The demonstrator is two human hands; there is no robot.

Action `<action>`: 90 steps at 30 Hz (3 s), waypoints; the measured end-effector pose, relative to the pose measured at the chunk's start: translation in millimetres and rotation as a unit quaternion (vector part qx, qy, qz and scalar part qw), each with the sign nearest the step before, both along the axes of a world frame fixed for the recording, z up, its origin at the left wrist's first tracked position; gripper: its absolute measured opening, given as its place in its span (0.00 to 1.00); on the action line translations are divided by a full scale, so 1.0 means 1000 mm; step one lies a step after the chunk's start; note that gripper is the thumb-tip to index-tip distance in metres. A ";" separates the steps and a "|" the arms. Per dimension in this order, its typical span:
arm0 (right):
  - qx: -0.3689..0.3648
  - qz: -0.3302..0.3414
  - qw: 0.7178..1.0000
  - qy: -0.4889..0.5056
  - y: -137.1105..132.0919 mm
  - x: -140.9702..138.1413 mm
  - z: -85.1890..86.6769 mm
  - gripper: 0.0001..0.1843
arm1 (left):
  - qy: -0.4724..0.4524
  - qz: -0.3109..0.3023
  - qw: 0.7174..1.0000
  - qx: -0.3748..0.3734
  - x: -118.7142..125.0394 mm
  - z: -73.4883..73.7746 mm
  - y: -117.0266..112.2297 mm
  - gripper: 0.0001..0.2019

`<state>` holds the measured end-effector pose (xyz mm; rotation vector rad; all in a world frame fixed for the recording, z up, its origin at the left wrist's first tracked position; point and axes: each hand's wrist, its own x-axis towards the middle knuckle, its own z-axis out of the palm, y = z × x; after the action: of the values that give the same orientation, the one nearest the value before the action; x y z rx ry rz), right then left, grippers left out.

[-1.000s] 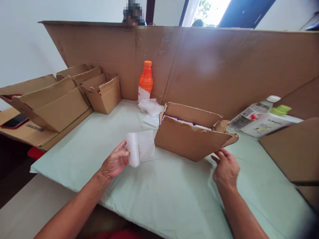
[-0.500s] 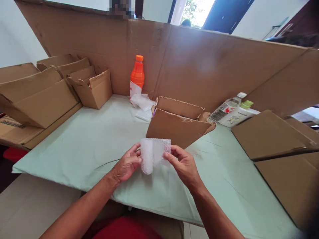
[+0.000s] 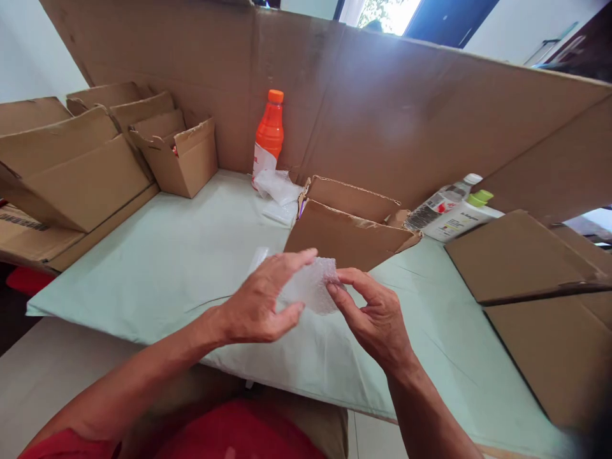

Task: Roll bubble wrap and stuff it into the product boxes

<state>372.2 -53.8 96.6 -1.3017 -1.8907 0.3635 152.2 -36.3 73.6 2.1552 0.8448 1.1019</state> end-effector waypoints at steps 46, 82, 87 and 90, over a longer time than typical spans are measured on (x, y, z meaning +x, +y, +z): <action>-0.256 0.091 0.949 0.160 -0.006 -0.010 -0.040 0.17 | -0.086 0.046 0.905 -0.414 0.014 -0.045 0.015 0.18; -0.242 -0.101 0.960 -0.101 0.024 0.022 -0.094 0.27 | 0.353 0.255 0.895 -0.094 -0.032 -0.071 0.025 0.04; -0.236 -0.074 0.969 -0.013 0.012 0.028 -0.096 0.33 | 0.239 0.239 0.934 -0.119 -0.023 -0.078 0.013 0.08; -0.249 -0.054 0.966 0.044 -0.002 0.040 -0.095 0.34 | 0.112 0.219 0.951 -0.189 -0.025 -0.084 0.002 0.20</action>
<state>412.2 -55.4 1.5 -1.6738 -1.7016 0.8672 127.6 -34.2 -10.0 1.8312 1.5580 0.8088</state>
